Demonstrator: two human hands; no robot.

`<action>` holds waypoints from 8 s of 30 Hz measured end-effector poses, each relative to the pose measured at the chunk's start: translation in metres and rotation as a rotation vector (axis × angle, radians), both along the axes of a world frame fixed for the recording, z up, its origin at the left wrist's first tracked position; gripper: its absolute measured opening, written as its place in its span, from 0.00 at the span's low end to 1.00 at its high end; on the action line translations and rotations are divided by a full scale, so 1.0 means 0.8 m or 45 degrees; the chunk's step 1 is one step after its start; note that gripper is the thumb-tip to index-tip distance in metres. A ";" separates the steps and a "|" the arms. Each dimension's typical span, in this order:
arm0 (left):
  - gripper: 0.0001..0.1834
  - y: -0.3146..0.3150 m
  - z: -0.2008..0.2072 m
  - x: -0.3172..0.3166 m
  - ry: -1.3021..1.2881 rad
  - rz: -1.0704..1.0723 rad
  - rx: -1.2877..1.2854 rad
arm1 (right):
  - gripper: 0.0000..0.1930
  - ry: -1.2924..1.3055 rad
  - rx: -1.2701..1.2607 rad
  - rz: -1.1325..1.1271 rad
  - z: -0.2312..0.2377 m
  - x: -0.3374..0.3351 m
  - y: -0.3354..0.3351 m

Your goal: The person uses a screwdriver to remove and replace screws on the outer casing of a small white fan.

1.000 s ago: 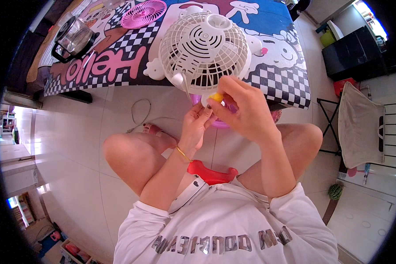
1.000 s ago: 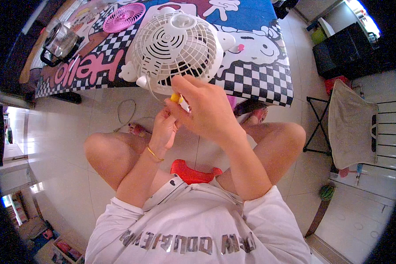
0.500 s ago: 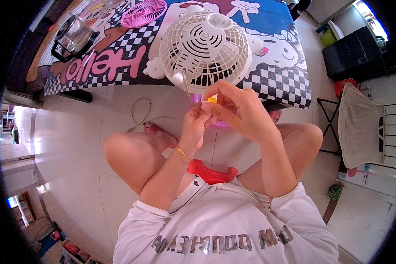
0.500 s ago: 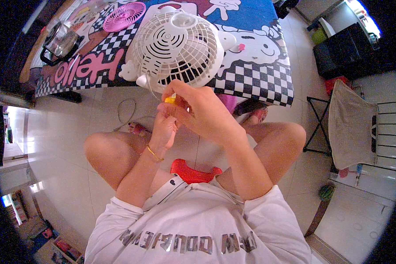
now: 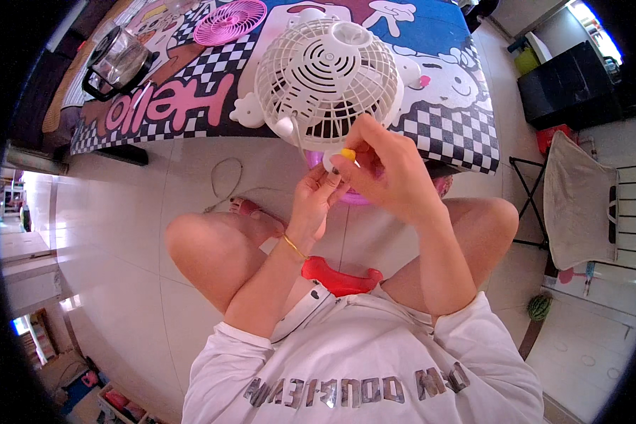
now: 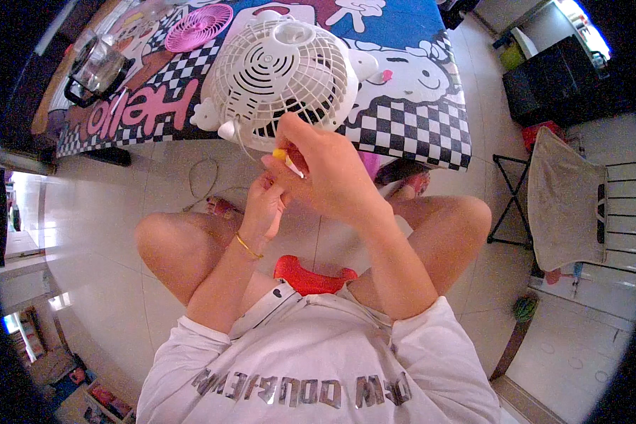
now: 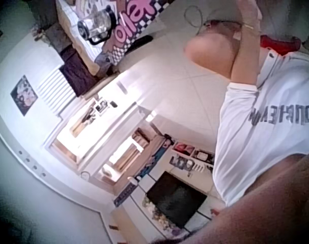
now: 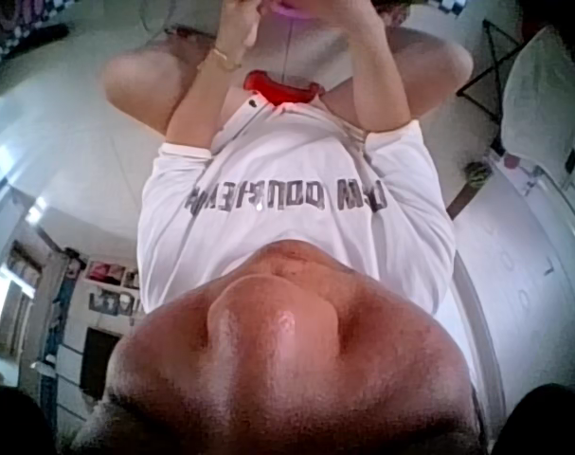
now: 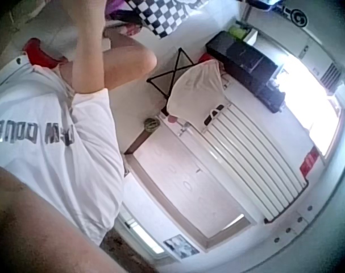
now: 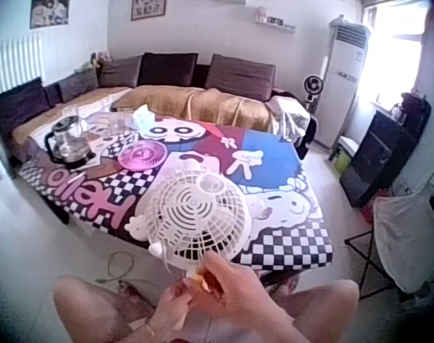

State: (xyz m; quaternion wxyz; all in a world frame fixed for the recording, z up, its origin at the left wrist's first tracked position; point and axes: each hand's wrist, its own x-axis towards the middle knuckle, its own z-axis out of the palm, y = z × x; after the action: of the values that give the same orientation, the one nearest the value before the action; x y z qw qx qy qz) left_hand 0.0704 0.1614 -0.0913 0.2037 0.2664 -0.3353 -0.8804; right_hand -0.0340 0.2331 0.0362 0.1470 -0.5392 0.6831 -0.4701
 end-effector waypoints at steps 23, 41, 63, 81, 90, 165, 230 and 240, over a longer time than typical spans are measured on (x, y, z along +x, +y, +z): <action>0.14 0.001 0.001 0.002 0.081 0.000 -0.066 | 0.10 0.279 0.117 0.065 0.002 0.006 -0.003; 0.14 0.001 0.001 0.000 -0.007 -0.012 -0.014 | 0.08 -0.389 0.235 0.297 0.007 -0.010 0.012; 0.12 0.005 -0.003 0.000 0.031 0.072 -0.052 | 0.10 1.647 0.320 0.660 0.034 -0.019 -0.010; 0.13 0.008 0.007 -0.002 0.019 0.074 -0.141 | 0.09 1.169 0.986 0.476 0.052 -0.008 -0.033; 0.13 0.005 -0.003 -0.002 -0.005 0.098 -0.185 | 0.10 1.692 0.572 0.879 0.028 -0.018 -0.030; 0.16 0.004 0.008 -0.007 -0.031 0.095 -0.213 | 0.08 1.263 0.833 0.557 0.044 -0.013 -0.045; 0.20 -0.013 0.004 -0.004 -0.110 0.017 -0.311 | 0.09 1.517 0.362 1.022 0.061 -0.045 -0.039; 0.20 -0.013 -0.001 -0.004 -0.168 -0.024 -0.284 | 0.07 1.290 0.630 0.770 0.052 -0.027 -0.039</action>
State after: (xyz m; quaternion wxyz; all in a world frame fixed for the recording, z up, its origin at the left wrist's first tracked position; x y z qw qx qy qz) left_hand 0.0676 0.1506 -0.0922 0.2013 0.2962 -0.4462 -0.8201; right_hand -0.0556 0.2020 0.0778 0.0520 -0.8135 0.5741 0.0772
